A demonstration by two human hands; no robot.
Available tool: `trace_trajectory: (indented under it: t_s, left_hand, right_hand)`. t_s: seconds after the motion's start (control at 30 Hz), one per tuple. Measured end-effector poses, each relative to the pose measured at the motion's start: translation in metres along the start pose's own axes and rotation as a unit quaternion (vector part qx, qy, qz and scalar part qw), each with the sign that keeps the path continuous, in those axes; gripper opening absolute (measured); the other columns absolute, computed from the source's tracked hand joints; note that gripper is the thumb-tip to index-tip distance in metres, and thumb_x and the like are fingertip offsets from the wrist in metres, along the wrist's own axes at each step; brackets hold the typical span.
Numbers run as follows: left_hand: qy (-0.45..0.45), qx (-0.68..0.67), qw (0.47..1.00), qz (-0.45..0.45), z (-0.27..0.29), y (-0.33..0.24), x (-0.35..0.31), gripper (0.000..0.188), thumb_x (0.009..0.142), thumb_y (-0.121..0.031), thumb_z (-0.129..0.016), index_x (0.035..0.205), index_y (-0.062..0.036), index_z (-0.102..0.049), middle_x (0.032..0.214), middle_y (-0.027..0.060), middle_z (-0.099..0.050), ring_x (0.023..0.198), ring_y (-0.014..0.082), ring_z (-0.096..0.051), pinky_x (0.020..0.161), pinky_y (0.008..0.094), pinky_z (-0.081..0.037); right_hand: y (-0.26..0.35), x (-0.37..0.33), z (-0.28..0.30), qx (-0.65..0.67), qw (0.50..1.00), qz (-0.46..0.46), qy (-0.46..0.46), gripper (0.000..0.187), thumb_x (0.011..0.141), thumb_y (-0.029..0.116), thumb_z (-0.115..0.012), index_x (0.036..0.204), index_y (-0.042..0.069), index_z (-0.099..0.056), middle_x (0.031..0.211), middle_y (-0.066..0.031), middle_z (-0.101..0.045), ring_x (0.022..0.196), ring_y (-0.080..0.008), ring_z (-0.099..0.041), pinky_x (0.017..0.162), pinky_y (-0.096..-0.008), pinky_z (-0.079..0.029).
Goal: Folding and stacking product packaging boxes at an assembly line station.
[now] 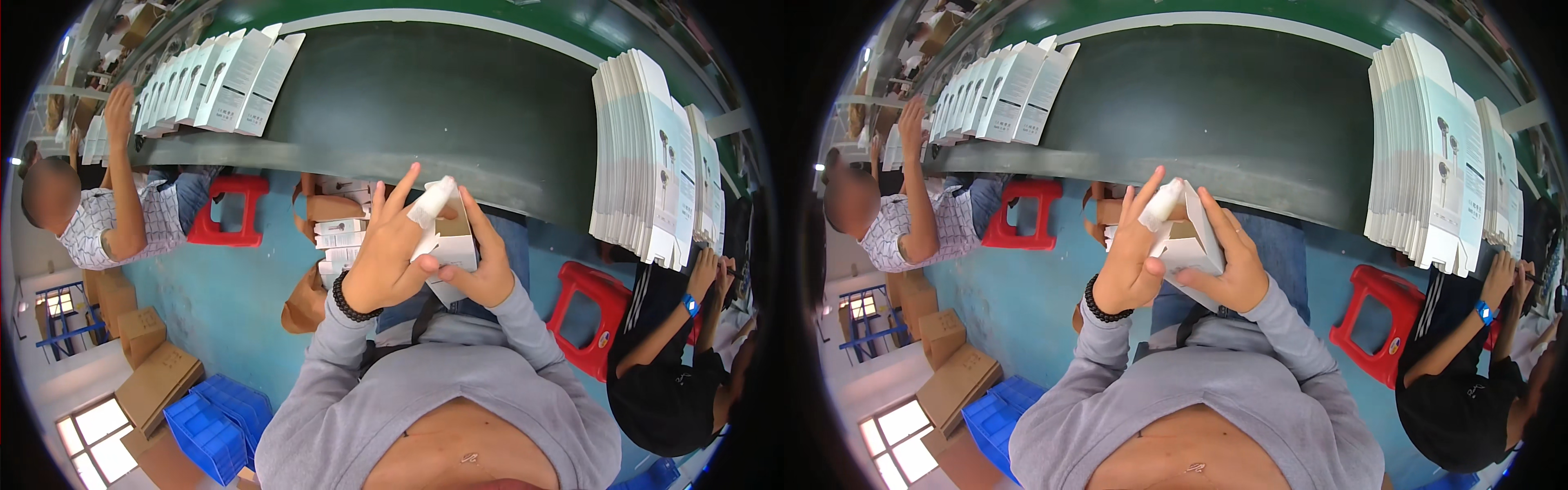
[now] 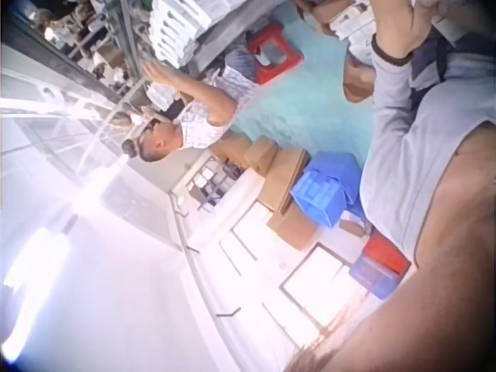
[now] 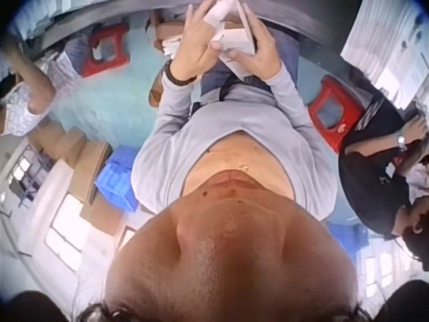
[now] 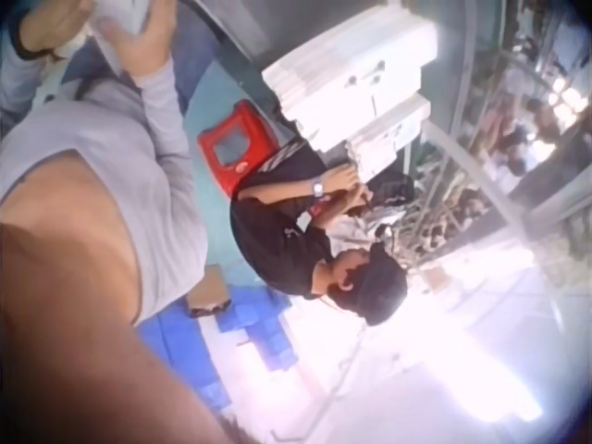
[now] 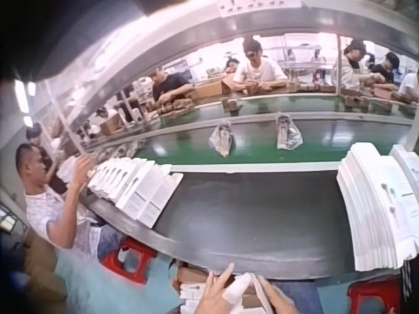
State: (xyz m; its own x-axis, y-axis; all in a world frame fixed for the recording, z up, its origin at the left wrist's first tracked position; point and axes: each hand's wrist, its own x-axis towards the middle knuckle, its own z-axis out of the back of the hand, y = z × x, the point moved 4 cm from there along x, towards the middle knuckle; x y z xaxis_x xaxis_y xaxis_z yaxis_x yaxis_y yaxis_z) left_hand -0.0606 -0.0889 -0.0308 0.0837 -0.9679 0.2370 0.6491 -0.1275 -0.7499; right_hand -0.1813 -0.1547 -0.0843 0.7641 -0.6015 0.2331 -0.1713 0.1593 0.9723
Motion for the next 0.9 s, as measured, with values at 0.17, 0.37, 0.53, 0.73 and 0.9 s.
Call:
trace_trajectory:
  t_s: [0.17,0.37,0.53,0.73,0.9]
  left_hand:
    - [-0.164,-0.134,0.972,-0.1,0.013,-0.009,-0.003,0.063,0.089,-0.049,-0.04,0.13,-0.0014,-0.036,0.123,0.0203,-0.046,0.128,0.0387,-0.028,0.102,0.0536,-0.018]
    - [-0.178,-0.037,0.98,-0.076,-0.005,0.005,-0.029,0.051,0.094,-0.038,-0.035,0.132,-0.0022,-0.035,0.123,0.0207,-0.05,0.123,0.034,-0.038,0.097,0.044,-0.03]
    - [-0.129,0.09,0.983,-0.097,0.008,-0.012,-0.018,0.046,0.093,-0.036,-0.038,0.123,-0.0029,-0.048,0.115,0.0122,-0.059,0.124,0.0387,-0.037,0.102,0.0532,-0.02]
    - [-0.132,-0.014,0.988,-0.078,0.001,-0.004,-0.022,0.039,0.091,-0.021,-0.047,0.123,0.0001,-0.047,0.119,0.0206,-0.053,0.116,0.0362,-0.047,0.093,0.0404,-0.039]
    - [-0.143,-0.048,0.983,-0.105,-0.011,-0.002,-0.024,0.038,0.091,-0.019,-0.046,0.124,0.0012,-0.046,0.121,0.0213,-0.051,0.115,0.0344,-0.048,0.091,0.038,-0.042]
  right_hand:
    - [0.011,0.005,-0.005,-0.038,0.999,0.03,0.012,0.098,0.066,0.031,-0.077,0.139,0.001,-0.02,0.122,-0.0182,-0.045,0.107,-0.0275,-0.05,0.089,-0.0348,-0.04]
    - [0.005,-0.003,-0.002,0.062,0.995,0.018,-0.07,0.093,0.072,0.036,-0.073,0.139,0.0,-0.019,0.133,-0.0178,-0.037,0.119,-0.0261,-0.042,0.096,-0.0356,-0.035]
    - [0.005,-0.007,-0.002,0.03,0.998,-0.001,-0.06,0.091,0.074,0.036,-0.071,0.139,0.0,-0.018,0.132,-0.0188,-0.039,0.117,-0.0256,-0.044,0.096,-0.0356,-0.036]
    - [0.011,-0.008,-0.009,0.043,0.986,0.126,-0.096,0.076,0.08,0.025,-0.066,0.139,0.005,-0.022,0.13,-0.0207,-0.037,0.108,-0.0274,-0.049,0.092,-0.0368,-0.039]
    - [0.029,-0.003,-0.005,-0.065,0.977,0.165,-0.121,0.04,0.082,0.02,-0.063,0.118,0.01,-0.047,0.134,-0.0256,-0.027,0.117,-0.0387,-0.041,0.095,-0.0421,-0.035]
